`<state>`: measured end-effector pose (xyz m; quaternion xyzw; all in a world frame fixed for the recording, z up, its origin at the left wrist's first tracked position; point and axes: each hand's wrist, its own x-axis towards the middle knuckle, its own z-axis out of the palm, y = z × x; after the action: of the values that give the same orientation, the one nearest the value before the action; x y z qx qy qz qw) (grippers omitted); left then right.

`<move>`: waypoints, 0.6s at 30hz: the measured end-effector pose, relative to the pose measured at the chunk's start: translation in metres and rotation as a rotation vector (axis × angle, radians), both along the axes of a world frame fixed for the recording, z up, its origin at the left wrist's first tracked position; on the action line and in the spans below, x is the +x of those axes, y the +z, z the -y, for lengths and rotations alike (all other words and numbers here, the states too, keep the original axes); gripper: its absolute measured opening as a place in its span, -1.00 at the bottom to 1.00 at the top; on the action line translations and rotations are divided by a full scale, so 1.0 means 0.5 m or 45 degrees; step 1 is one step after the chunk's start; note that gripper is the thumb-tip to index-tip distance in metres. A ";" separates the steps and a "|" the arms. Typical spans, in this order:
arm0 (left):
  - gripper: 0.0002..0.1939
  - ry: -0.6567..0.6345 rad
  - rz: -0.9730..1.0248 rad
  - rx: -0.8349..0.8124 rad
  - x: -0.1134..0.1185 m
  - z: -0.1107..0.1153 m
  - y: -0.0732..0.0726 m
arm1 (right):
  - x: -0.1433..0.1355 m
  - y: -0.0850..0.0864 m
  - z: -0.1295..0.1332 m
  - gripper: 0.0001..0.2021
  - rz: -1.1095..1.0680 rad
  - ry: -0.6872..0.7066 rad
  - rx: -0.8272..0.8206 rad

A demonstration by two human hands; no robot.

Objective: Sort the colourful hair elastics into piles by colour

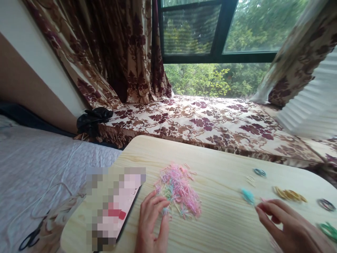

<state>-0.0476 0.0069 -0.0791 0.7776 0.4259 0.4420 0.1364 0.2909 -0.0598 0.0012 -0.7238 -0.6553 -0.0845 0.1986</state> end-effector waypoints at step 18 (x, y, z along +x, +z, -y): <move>-0.65 0.023 0.014 0.000 0.001 0.002 0.009 | 0.045 -0.015 -0.023 -0.50 -0.098 -0.051 -0.188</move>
<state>-0.0473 0.0058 -0.0746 0.7712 0.4322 0.4476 0.1347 0.3132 -0.0483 -0.0062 -0.7522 -0.6371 -0.0123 0.1680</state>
